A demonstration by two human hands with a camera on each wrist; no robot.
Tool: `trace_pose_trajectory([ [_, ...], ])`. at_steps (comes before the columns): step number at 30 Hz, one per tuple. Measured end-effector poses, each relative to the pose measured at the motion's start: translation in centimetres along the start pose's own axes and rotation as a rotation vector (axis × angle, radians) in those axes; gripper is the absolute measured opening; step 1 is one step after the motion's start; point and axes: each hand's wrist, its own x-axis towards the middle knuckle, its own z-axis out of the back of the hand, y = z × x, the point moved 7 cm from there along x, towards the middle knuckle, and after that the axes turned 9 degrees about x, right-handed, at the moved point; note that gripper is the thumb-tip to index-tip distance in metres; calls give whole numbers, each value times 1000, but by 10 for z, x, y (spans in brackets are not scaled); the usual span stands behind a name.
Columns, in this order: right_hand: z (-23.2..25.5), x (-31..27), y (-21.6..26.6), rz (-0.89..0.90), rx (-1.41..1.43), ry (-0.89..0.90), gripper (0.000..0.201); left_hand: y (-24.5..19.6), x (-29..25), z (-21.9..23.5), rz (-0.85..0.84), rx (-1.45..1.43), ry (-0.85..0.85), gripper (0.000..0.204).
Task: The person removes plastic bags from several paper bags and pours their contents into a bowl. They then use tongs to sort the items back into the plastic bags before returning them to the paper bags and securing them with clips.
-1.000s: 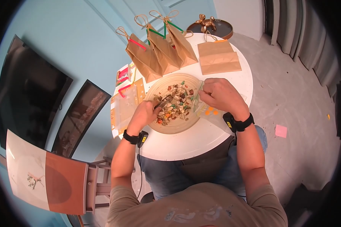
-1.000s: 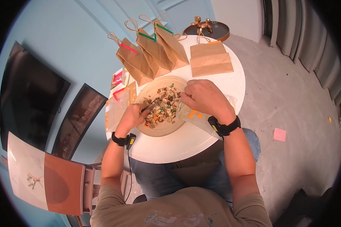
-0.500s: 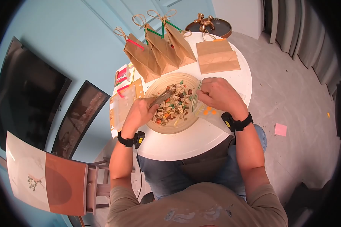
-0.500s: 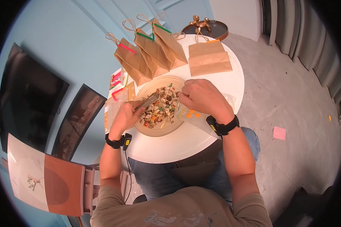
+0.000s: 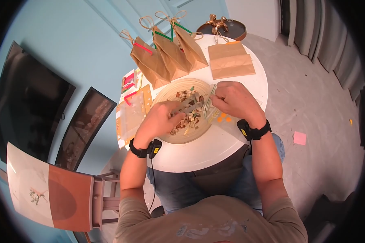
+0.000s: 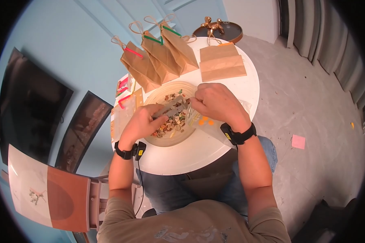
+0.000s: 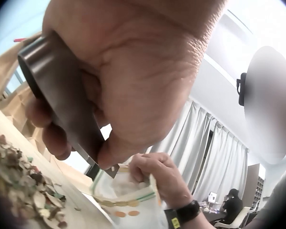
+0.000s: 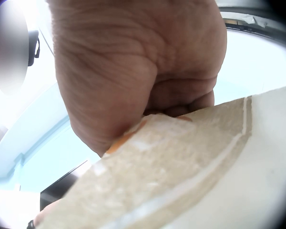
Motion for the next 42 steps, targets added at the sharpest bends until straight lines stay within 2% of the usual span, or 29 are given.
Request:
trace_pose_trajectory([
  [4,2,-1,-1,-6,11,-4,35,60,19,-13,112,111,46,37],
  [7,4,-2,-1,-12,16,-9,36,112,26,-26,314,23,117,36],
  [9,5,-2,-2,-12,16,-12,36,154,29,-39,350,-4,178,35],
  [12,6,-2,-3,-2,13,-14,37,160,24,-40,406,-63,258,35],
  [16,3,-1,-3,-1,11,-2,36,141,13,-38,372,-185,375,36],
  [19,0,1,0,7,10,3,35,129,13,-39,225,-117,320,36],
  [25,-5,3,0,17,-2,6,35,84,13,-36,125,65,238,42],
  [28,-7,3,0,15,-7,20,34,64,14,-38,132,145,220,42],
  [37,-7,3,1,13,-10,36,33,49,14,-46,161,199,141,34],
  [42,-6,2,0,13,-13,35,33,54,10,-49,61,218,63,31],
])
